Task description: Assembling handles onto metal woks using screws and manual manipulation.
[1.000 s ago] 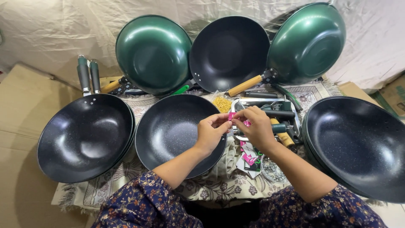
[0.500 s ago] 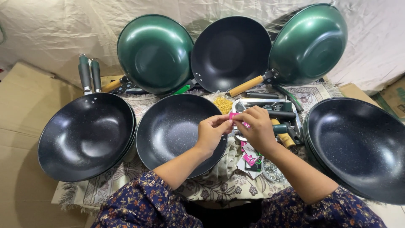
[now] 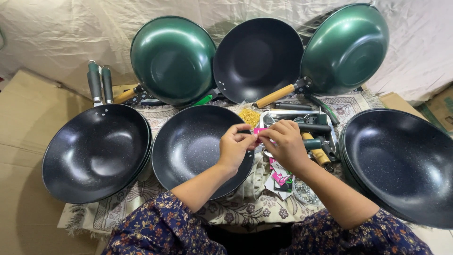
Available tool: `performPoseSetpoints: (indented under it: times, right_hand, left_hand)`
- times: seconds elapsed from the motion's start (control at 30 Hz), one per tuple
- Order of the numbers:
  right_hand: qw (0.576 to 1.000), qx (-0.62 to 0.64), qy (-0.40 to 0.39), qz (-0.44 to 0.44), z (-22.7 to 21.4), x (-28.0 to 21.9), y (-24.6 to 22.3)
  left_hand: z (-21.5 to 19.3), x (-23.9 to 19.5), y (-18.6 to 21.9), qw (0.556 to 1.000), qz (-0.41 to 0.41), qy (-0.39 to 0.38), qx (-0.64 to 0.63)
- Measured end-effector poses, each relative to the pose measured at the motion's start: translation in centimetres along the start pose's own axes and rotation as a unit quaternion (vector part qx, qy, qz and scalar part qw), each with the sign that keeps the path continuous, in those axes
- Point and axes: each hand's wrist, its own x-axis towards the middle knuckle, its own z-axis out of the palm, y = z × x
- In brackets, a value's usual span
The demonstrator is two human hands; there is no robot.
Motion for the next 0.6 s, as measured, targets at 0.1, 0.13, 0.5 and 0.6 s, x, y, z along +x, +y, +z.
performPoseSetpoints:
  times: [0.1, 0.13, 0.5, 0.6]
  right_hand:
    - [0.999, 0.036, 0.0, 0.035, 0.3, -0.2, 0.3]
    - [0.999, 0.036, 0.001, 0.034, 0.3, -0.1, 0.4]
    - [0.998, 0.045, 0.028, 0.031, 0.5, -0.3, 0.7]
    - [0.999, 0.041, 0.026, 0.023, 0.3, -0.3, 0.7]
  left_hand:
    - [-0.4, 0.5, -0.6, 0.999, 0.028, -0.01, 0.019]
    - [-0.4, 0.6, -0.6, 0.999, 0.029, -0.01, 0.019]
    - [-0.8, 0.9, -1.3, 0.977, 0.163, -0.027, 0.137]
    - [-0.7, 0.9, -1.0, 0.978, 0.162, -0.024, 0.127]
